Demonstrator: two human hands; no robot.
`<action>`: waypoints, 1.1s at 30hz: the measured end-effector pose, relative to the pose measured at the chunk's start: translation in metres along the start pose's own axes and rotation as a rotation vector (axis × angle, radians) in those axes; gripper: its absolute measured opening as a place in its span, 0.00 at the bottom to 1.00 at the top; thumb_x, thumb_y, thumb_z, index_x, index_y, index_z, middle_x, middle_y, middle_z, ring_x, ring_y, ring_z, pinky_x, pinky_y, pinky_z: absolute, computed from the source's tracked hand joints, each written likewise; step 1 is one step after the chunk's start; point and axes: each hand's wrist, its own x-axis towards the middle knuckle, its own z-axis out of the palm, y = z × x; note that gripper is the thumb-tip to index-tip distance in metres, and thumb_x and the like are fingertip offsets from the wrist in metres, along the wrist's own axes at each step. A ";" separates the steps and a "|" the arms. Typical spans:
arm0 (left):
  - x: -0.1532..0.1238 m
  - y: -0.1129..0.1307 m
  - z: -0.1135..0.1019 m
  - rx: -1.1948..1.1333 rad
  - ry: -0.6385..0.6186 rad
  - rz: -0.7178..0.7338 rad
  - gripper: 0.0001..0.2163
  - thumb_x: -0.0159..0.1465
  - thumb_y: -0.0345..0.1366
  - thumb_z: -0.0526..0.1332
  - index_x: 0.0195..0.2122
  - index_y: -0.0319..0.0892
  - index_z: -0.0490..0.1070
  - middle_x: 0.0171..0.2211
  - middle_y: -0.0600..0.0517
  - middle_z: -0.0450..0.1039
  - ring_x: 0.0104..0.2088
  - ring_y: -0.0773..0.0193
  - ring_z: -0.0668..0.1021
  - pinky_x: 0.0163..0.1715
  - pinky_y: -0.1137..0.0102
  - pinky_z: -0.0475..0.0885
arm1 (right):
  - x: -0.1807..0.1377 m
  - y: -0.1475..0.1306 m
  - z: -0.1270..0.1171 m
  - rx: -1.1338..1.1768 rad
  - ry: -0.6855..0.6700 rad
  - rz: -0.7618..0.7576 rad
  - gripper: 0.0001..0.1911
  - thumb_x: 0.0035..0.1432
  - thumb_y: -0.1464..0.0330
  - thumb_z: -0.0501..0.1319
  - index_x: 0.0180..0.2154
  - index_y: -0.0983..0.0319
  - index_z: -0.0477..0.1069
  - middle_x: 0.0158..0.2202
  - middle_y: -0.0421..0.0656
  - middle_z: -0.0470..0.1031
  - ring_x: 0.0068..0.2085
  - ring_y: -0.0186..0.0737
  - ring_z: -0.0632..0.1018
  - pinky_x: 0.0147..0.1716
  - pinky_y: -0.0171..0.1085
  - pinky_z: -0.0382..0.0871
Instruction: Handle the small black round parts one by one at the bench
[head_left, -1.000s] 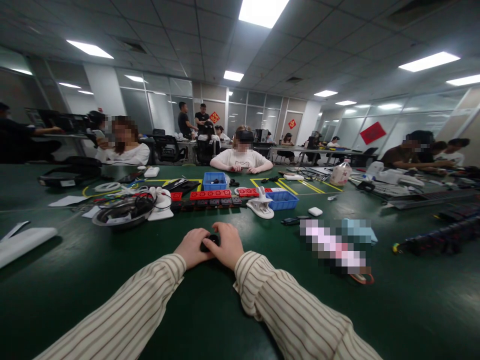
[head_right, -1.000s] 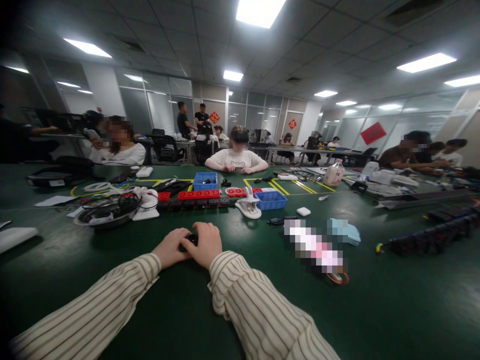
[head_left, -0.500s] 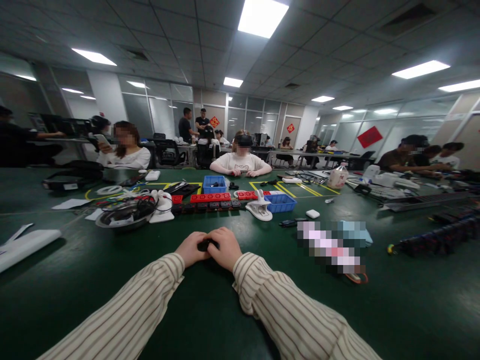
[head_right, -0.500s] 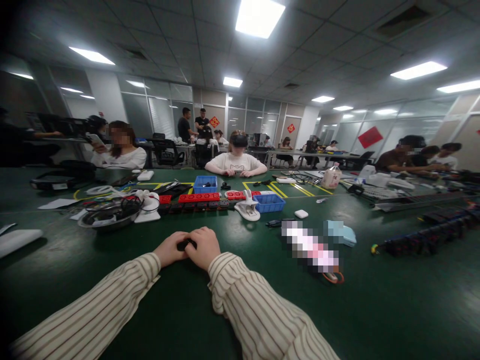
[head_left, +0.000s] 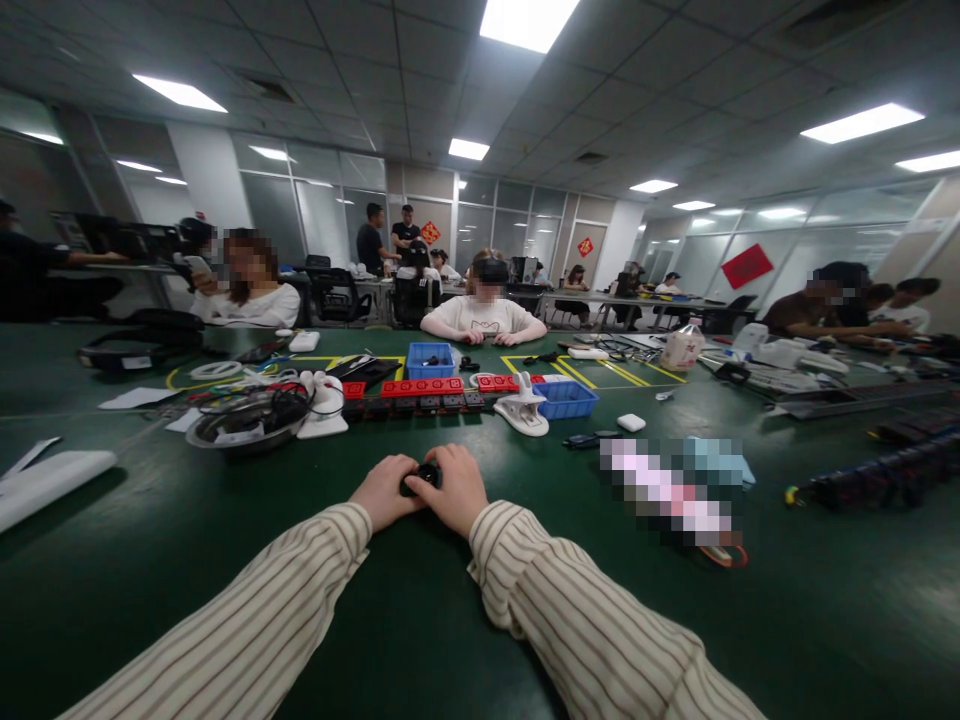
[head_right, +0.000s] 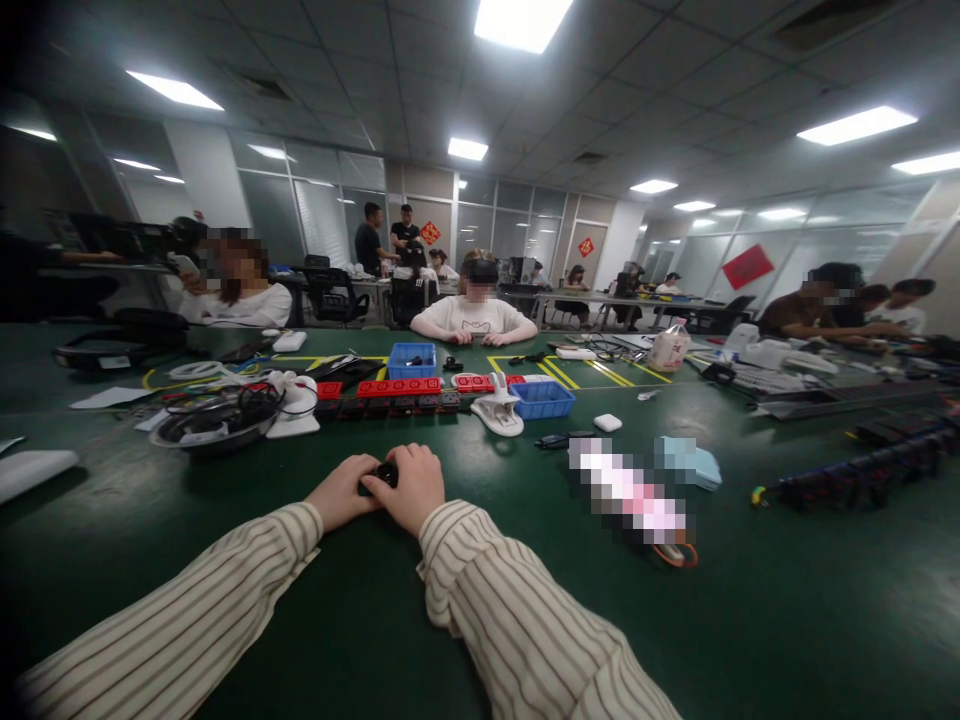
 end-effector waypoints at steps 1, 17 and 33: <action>0.000 -0.001 0.000 -0.004 -0.001 0.001 0.10 0.50 0.40 0.61 0.30 0.41 0.67 0.32 0.49 0.69 0.36 0.56 0.71 0.38 0.64 0.67 | 0.000 0.000 0.000 -0.002 -0.012 -0.012 0.15 0.51 0.59 0.62 0.38 0.62 0.68 0.35 0.43 0.68 0.40 0.41 0.67 0.40 0.40 0.60; -0.004 0.008 -0.005 0.005 0.003 0.013 0.20 0.49 0.40 0.63 0.42 0.37 0.67 0.42 0.43 0.70 0.44 0.51 0.71 0.47 0.59 0.65 | -0.003 -0.003 -0.005 0.078 -0.044 -0.119 0.22 0.56 0.65 0.57 0.53 0.63 0.62 0.45 0.45 0.71 0.45 0.40 0.69 0.47 0.41 0.59; 0.000 -0.006 0.003 -0.045 -0.017 0.085 0.13 0.49 0.39 0.63 0.35 0.39 0.73 0.41 0.47 0.72 0.45 0.56 0.72 0.49 0.66 0.65 | 0.002 0.001 -0.003 0.088 -0.077 -0.116 0.10 0.54 0.73 0.56 0.37 0.60 0.72 0.35 0.41 0.73 0.40 0.37 0.69 0.43 0.37 0.61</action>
